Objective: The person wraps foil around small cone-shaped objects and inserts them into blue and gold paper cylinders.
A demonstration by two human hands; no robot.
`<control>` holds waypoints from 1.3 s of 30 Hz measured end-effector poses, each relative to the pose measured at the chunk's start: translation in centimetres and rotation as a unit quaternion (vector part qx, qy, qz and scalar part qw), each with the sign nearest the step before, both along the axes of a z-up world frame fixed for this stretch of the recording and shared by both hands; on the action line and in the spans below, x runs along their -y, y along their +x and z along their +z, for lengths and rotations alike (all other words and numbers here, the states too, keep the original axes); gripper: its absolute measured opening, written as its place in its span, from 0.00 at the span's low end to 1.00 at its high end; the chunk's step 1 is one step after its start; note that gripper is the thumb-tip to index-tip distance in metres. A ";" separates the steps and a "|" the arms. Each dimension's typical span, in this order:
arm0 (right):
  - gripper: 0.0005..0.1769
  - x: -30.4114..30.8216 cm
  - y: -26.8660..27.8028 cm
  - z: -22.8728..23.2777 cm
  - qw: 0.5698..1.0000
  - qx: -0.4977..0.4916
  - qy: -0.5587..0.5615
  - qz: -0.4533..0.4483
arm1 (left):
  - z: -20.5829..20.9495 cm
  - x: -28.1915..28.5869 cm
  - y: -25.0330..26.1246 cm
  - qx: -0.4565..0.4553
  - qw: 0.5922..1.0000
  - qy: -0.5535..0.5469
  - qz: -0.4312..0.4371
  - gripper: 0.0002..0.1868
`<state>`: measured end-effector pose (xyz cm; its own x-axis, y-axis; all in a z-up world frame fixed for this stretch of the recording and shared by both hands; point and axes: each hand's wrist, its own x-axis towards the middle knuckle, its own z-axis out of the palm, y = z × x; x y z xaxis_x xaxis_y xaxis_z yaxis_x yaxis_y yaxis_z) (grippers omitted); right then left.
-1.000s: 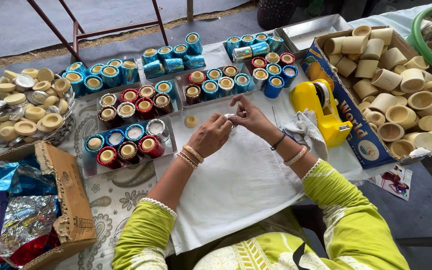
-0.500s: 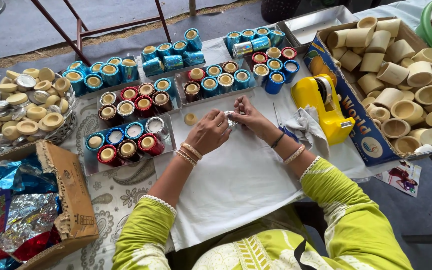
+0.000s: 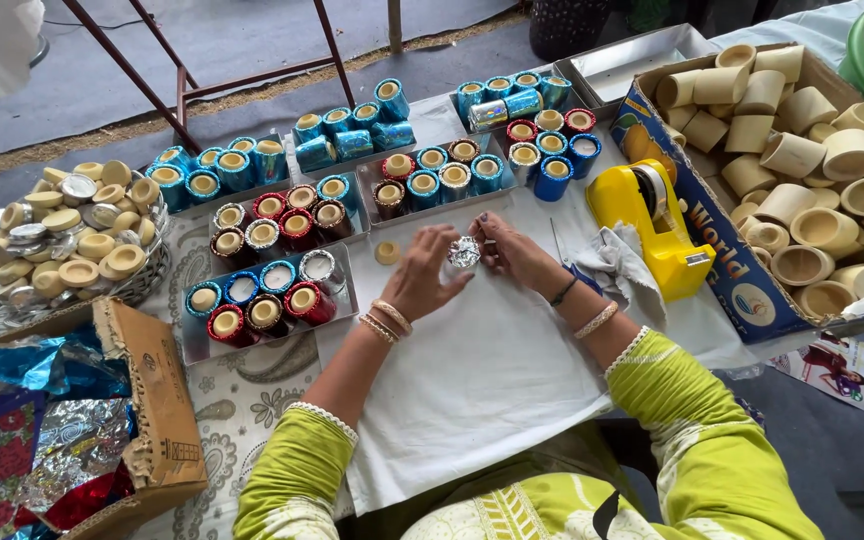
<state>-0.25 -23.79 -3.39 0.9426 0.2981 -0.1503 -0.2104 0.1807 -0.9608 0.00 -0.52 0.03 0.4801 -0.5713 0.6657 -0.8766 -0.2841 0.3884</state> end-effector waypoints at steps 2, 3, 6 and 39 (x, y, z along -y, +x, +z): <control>0.18 0.1 -0.1 0.4 1.000 0.007 -0.013 -0.001 | -0.1 0.3 -0.4 -0.016 1.000 0.011 0.004 0.32; 0.19 0.0 -0.2 0.5 1.000 0.014 -0.025 -0.002 | -0.2 0.4 -0.7 -0.033 0.999 0.023 0.009 0.33; 0.18 0.0 -0.5 1.2 0.999 0.018 -0.037 -0.004 | -0.4 0.3 -0.6 -0.056 0.998 0.001 0.006 0.31; 0.11 15.1 -17.3 10.0 0.591 0.205 -0.693 -0.358 | -1.4 0.0 0.0 -0.047 0.995 0.006 0.093 0.18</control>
<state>-17.55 -38.92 6.64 0.7941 -0.3415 0.5028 -0.2545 -0.9380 -0.2352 -0.03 -0.52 -1.39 0.6384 -0.4749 0.6058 -0.7681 -0.4435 0.4618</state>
